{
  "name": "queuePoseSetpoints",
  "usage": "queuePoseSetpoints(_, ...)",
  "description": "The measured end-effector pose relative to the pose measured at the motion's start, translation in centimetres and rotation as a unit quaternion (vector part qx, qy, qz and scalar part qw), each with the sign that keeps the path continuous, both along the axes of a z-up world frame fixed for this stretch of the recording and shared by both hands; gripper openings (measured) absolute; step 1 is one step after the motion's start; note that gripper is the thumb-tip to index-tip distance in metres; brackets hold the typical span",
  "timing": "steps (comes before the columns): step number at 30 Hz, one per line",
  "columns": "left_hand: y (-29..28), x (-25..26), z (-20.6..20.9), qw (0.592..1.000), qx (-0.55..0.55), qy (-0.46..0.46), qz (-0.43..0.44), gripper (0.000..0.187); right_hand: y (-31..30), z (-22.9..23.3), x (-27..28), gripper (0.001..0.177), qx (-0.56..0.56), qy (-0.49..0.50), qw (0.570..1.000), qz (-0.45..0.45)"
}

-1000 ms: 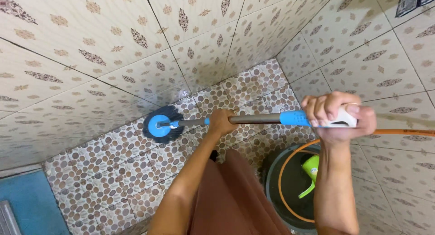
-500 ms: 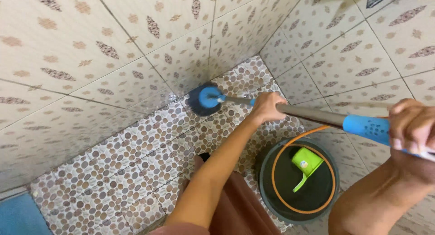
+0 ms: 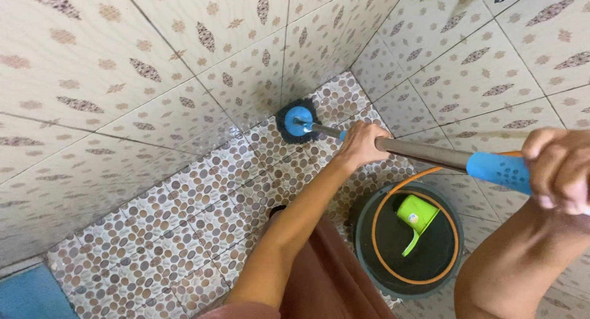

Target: Mopping the tiled floor of a bathroom using a rotating mop.

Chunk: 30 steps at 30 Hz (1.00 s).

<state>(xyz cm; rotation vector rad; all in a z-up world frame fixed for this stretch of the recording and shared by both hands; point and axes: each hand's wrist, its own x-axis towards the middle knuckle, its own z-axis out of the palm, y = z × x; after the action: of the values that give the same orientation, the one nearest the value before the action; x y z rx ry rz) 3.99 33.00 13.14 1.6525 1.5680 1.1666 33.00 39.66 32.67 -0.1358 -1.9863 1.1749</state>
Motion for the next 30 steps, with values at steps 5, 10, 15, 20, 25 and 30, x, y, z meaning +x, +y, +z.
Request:
queuePoseSetpoints(5, -2.7, -2.2, -4.6, 0.998, -0.021, 0.032, 0.058, 0.007, 0.7, 1.2, -5.5, 0.043, -0.067, 0.059, 0.988, 0.129)
queuePoseSetpoints(10, -9.3, -6.5, -7.6, 0.989, -0.068, 0.036, 0.127, 0.014, -2.8, 1.1, -15.6, 0.045, -0.174, 0.124, 0.95, 0.229)
queuePoseSetpoints(15, -13.3, -9.6, -13.2, 0.979, -0.099, 0.018, 0.18, 0.035, -4.2, -7.2, -16.8, 0.061, -0.315, 0.104, 0.919, 0.214)
queuePoseSetpoints(20, -12.9, -8.1, -15.7, 0.963, -0.086, 0.116, 0.229, 0.017, -5.6, -9.0, -13.7, 0.058, -0.346, 0.088, 0.93, 0.092)
queuePoseSetpoints(25, -8.2, -0.6, -11.2, 0.984, -0.086, 0.031, 0.152, 0.025, -4.2, -3.9, -6.5, 0.06, -0.284, 0.139, 0.949, 0.003)
queuePoseSetpoints(30, -3.0, 7.1, -6.0, 0.998, -0.025, -0.007, 0.063, 0.018, -5.6, -0.8, 0.4, 0.046, -0.254, 0.189, 0.947, -0.061)
